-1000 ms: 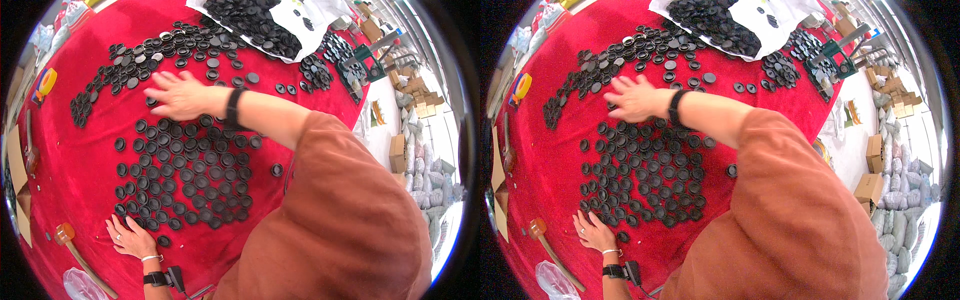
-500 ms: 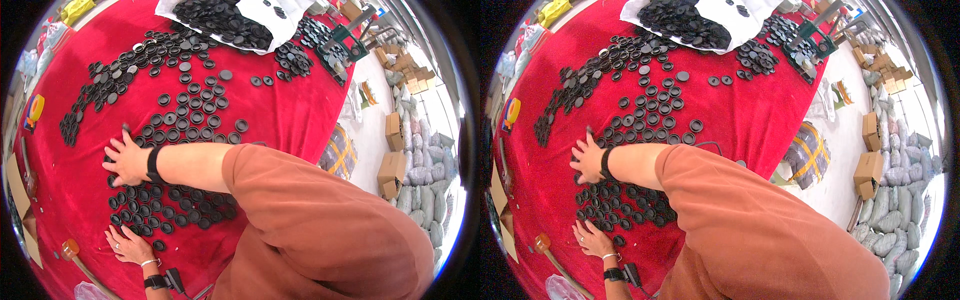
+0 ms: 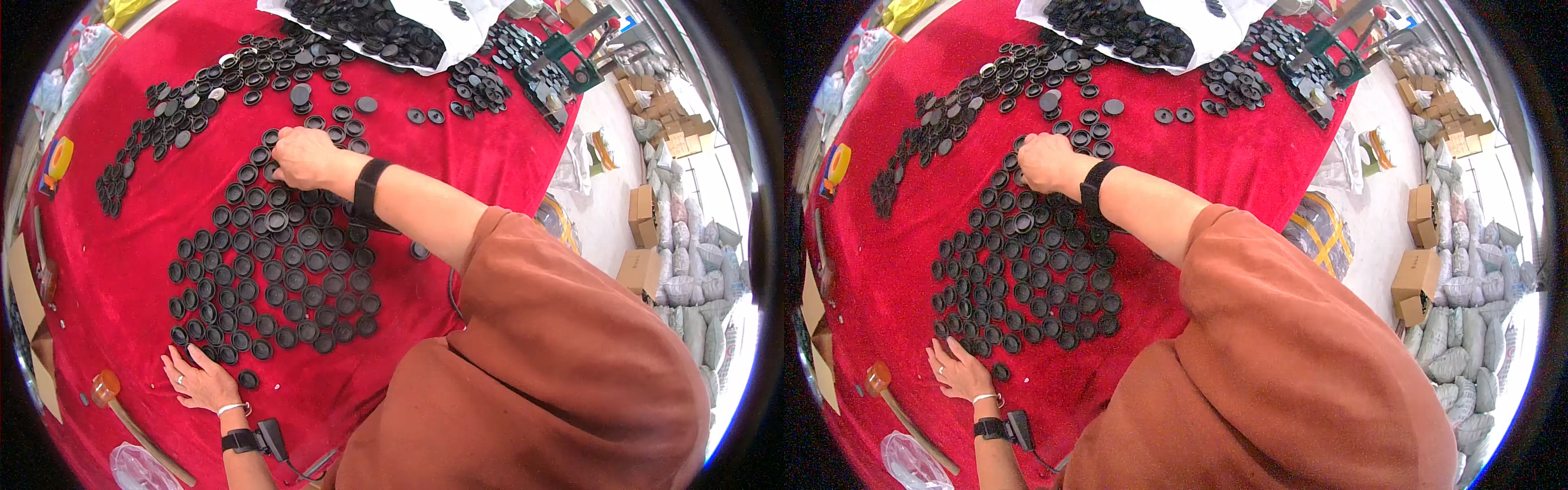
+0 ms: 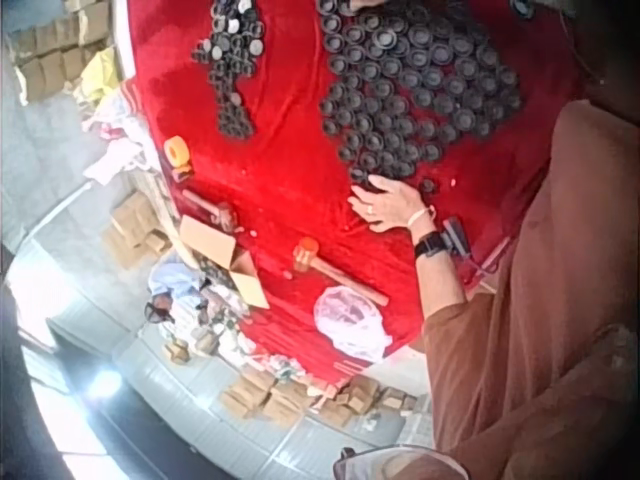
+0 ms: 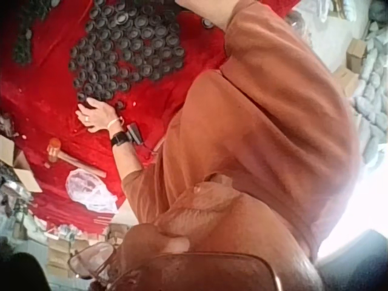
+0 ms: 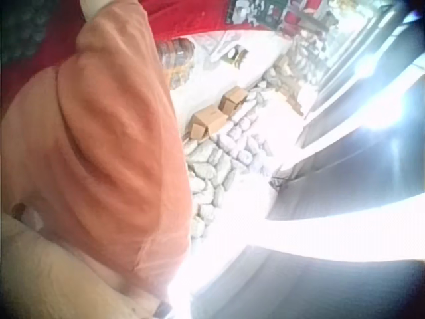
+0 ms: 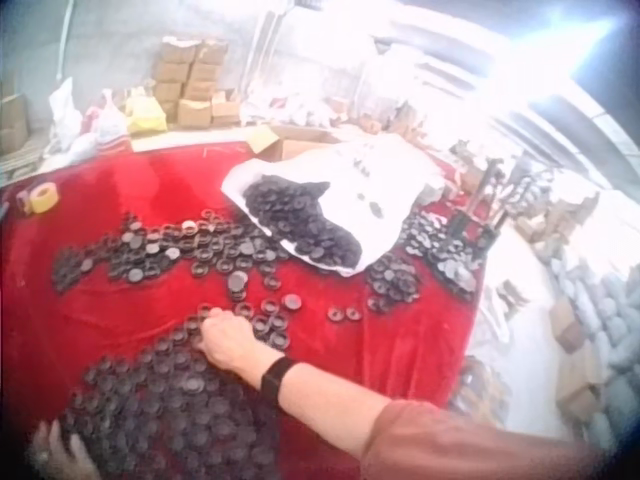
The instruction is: Sorting and inspecting small rubber grommets on a table in a manufacturing environment.
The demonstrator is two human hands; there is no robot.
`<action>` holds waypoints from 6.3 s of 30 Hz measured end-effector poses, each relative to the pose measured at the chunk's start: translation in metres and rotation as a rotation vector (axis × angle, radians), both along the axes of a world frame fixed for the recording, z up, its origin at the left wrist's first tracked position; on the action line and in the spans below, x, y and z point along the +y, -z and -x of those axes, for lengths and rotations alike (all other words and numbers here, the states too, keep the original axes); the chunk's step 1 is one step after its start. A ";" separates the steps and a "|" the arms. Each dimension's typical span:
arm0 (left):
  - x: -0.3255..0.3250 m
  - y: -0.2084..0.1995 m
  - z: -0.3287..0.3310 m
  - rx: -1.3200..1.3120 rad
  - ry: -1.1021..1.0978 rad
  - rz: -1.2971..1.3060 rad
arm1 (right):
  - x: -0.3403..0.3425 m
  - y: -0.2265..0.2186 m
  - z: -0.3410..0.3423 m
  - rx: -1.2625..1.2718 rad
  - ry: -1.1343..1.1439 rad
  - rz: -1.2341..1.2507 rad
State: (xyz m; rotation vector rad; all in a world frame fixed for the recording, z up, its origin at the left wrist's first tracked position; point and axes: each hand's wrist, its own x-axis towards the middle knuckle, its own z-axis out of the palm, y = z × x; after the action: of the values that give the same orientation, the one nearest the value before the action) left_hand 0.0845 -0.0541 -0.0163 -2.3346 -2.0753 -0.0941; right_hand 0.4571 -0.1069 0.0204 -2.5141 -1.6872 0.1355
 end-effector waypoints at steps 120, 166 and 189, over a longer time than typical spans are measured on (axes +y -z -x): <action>0.001 0.004 0.001 0.075 -0.014 -0.033 | -0.050 -0.016 -0.096 0.147 -0.061 -0.077; 0.001 0.000 -0.001 0.108 -0.045 -0.019 | 0.046 -0.022 -0.132 -0.139 0.044 -0.172; 0.003 0.005 0.000 0.046 0.020 -0.047 | -0.083 -0.037 -0.102 0.069 -0.007 -0.047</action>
State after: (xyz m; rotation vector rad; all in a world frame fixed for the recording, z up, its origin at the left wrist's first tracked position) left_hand 0.0848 -0.0516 -0.0208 -2.3088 -2.0068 -0.0877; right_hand 0.5587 -0.1898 0.0573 -2.4401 -1.6541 0.1789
